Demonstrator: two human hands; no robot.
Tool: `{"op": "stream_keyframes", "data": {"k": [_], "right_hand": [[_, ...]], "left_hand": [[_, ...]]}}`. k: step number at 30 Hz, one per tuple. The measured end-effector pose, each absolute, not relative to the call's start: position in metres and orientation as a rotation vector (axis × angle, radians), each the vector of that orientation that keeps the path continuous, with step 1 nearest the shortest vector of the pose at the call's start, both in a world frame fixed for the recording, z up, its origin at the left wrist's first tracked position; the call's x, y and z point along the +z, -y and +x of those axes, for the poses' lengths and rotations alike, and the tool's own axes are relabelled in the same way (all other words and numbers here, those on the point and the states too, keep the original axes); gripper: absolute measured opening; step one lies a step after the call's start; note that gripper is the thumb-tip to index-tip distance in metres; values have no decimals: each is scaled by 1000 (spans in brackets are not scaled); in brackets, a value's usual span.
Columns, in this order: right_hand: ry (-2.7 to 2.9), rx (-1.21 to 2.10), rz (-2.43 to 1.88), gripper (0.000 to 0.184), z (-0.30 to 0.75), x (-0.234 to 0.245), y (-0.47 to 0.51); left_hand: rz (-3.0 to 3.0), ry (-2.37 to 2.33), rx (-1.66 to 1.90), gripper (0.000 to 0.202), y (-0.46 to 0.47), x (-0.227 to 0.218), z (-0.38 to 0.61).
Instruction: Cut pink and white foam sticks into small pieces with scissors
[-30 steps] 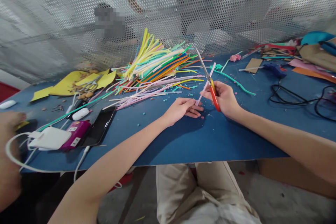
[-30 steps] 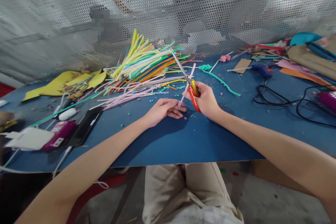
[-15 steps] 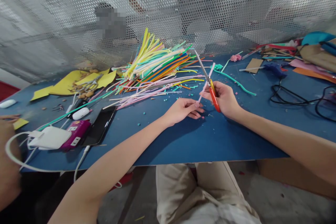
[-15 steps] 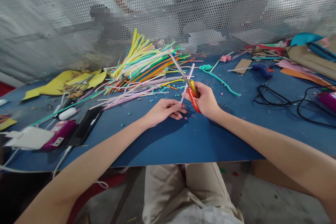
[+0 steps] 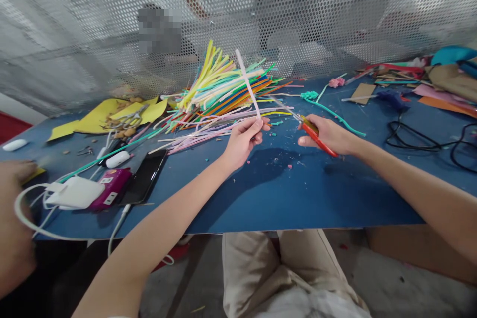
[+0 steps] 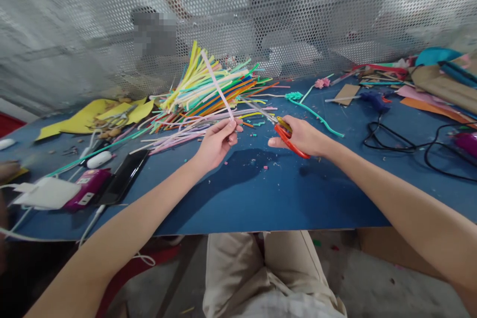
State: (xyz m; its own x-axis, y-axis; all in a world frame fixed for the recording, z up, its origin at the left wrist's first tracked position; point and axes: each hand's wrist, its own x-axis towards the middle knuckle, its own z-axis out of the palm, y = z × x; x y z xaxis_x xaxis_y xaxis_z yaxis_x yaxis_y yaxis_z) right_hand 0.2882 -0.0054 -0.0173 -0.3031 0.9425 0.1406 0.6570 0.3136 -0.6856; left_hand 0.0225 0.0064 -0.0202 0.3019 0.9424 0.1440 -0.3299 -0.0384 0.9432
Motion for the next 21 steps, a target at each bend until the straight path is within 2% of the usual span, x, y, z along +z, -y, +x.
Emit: {"op": "stream_keyframes", "data": {"k": [10,16,21], "right_hand": [[2199,822,-1338,50,284,-18,8],[2238,1117,-1204,49,282,-14,14],[2272,1179,-1097,49,286,-11,15]], "left_hand": [[1196,-734,1080,21,-7,-19,20],[1225,-798,957,22,-5,-17,18],[1267,-838,868,22,-2,-13,16]]}}
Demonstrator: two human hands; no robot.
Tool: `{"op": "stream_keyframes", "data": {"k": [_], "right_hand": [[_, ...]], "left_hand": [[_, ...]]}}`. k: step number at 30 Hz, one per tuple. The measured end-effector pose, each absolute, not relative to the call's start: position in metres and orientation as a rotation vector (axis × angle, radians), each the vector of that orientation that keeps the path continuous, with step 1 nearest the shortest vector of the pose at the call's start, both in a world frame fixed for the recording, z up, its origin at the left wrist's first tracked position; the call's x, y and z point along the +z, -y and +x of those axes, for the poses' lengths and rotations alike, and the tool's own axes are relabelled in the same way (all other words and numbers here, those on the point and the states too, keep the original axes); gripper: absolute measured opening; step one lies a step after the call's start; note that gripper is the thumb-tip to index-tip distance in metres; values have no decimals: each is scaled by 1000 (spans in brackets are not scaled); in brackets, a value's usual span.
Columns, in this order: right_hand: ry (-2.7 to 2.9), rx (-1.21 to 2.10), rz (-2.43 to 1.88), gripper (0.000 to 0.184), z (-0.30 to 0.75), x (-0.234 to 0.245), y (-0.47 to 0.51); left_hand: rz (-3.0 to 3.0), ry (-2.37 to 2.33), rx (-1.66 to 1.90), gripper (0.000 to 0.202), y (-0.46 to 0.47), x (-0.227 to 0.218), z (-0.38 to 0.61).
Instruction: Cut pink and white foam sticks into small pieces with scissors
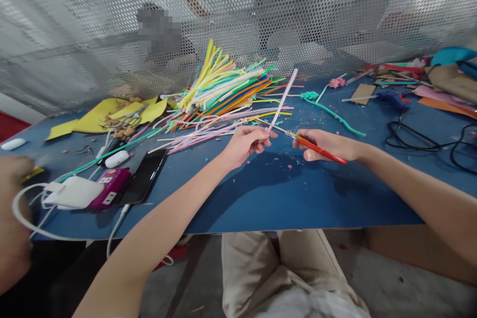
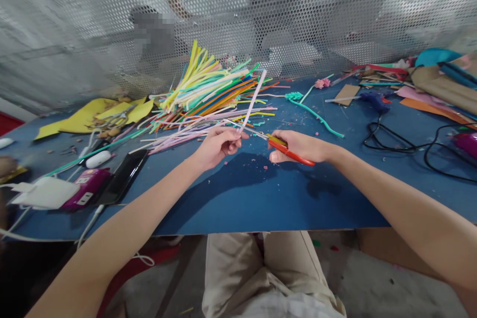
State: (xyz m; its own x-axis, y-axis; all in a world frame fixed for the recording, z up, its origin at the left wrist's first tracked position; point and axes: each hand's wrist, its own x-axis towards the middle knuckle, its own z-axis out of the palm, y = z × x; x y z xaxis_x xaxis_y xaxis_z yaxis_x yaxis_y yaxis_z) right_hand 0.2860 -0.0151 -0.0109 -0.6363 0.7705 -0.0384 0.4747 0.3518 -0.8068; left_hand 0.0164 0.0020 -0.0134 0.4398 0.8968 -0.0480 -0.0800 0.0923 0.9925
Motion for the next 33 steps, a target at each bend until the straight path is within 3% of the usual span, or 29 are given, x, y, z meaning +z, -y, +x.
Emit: {"op": "stream_keyframes", "data": {"k": [18,25,33], "right_hand": [[2315,1202,-956,51,273,-10,33],[2253,1224,-1011,30,267,-10,37],[2307,1029,-994,26,258,-15,42]], "left_hand": [[1409,-862,947,19,16,-8,21],[1422,-864,957,18,19,-3,21],[1454,-797,986,15,19,0,18]]}}
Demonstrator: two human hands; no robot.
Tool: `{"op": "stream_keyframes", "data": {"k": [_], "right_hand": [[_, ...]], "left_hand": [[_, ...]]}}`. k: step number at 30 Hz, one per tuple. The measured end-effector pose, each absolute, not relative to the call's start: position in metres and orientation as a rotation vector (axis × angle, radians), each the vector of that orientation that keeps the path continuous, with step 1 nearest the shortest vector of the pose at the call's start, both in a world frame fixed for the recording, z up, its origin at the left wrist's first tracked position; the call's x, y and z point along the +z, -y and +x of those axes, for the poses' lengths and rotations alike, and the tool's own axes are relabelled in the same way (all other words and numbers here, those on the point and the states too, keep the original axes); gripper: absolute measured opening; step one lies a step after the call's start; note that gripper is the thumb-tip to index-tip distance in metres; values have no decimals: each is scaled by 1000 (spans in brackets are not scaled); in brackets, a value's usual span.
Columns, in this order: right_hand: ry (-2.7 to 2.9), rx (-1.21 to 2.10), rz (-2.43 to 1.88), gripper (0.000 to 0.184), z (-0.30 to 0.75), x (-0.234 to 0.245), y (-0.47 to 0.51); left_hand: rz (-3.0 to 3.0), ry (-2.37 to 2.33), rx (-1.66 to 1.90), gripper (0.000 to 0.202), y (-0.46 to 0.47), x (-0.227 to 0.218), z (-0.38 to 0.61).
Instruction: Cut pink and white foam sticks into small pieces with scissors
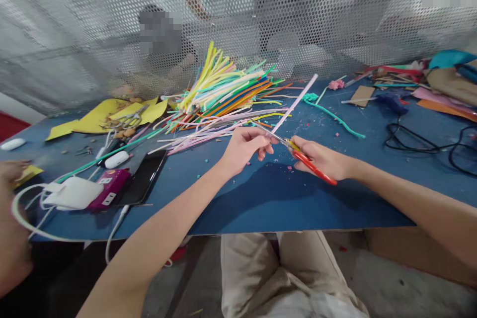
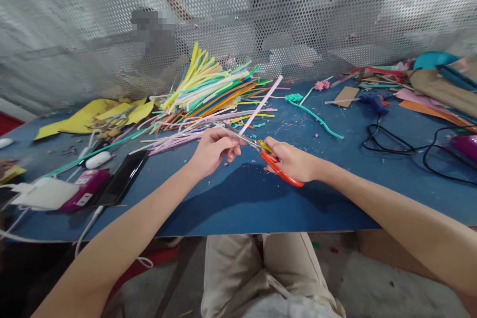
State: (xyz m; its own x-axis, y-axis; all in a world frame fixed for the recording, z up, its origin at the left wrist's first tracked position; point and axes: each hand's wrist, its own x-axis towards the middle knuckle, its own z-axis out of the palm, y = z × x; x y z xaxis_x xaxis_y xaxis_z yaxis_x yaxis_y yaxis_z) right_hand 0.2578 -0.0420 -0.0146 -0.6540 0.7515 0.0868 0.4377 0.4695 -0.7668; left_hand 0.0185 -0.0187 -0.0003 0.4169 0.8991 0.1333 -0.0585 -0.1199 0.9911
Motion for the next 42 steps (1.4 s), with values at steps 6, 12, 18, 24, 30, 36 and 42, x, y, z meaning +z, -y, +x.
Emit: {"op": "stream_keyframes", "data": {"k": [6,12,18,24,30,36,42], "right_hand": [[2236,878,-1124,21,250,-29,40],[2104,918,-1152,17,244,-38,33],[1881,510,-1334,24,255,-31,18],[1911,194,-1677,28,281,-36,-6],[2044,178,-1761,38,283,-44,-25],[1989,192,-1806,37,285,-43,-32],[1842,281,-1670,22,289,-44,-35]], "left_hand": [[1488,-758,1015,14,17,-1,17],[1484,-789,1031,19,11,-4,15],[1468,-881,1006,39,2,-14,19],[1433,-981,948,43,-1,-23,20],[1484,-1049,855,46,0,-26,20],[1473,-1046,801,46,2,-25,23],[1402,-1038,825,43,3,-23,23]]}}
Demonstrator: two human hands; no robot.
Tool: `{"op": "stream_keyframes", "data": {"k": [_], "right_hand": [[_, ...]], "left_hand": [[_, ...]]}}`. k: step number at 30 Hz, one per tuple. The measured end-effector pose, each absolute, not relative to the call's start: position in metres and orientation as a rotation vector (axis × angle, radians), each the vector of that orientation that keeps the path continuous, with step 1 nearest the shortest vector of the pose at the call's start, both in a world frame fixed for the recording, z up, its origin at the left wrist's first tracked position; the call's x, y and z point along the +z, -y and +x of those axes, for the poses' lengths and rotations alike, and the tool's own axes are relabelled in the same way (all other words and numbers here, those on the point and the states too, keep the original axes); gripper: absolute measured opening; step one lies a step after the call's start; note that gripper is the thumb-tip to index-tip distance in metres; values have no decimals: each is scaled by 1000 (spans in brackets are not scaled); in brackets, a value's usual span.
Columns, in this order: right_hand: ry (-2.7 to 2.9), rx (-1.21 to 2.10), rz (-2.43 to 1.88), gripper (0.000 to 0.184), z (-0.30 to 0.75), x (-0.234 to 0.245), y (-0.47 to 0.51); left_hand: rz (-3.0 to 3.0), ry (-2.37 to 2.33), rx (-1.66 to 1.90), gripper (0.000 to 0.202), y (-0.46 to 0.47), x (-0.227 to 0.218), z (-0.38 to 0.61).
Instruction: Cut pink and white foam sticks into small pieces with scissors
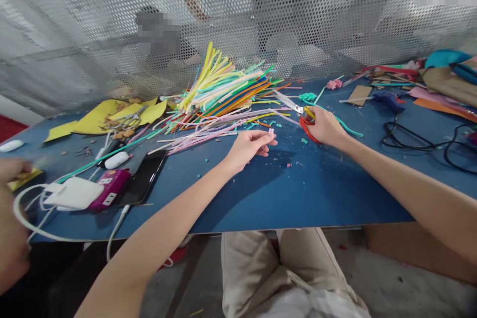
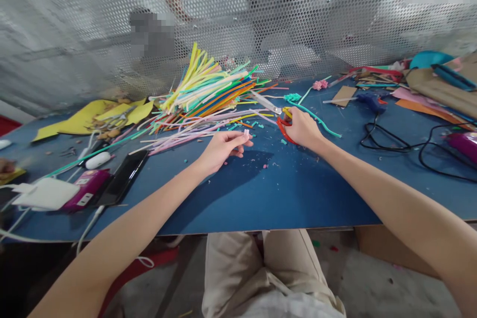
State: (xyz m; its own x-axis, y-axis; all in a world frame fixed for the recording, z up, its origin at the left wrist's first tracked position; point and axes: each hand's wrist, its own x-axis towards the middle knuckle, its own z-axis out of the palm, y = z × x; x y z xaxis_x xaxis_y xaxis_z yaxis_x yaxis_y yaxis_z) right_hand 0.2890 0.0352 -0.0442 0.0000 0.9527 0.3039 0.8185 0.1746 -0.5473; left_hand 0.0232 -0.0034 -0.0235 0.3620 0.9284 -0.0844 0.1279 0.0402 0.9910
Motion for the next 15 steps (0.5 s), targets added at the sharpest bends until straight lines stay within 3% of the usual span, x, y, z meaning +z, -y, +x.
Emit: {"op": "stream_keyframes", "data": {"k": [6,15], "right_hand": [[1391,1103,-1091,38,261,-32,-12],[1255,1355,-904,47,230,-31,21]], "left_hand": [[1354,-1004,911,44,4,-22,25],[1368,-969,947,48,9,-21,30]]}}
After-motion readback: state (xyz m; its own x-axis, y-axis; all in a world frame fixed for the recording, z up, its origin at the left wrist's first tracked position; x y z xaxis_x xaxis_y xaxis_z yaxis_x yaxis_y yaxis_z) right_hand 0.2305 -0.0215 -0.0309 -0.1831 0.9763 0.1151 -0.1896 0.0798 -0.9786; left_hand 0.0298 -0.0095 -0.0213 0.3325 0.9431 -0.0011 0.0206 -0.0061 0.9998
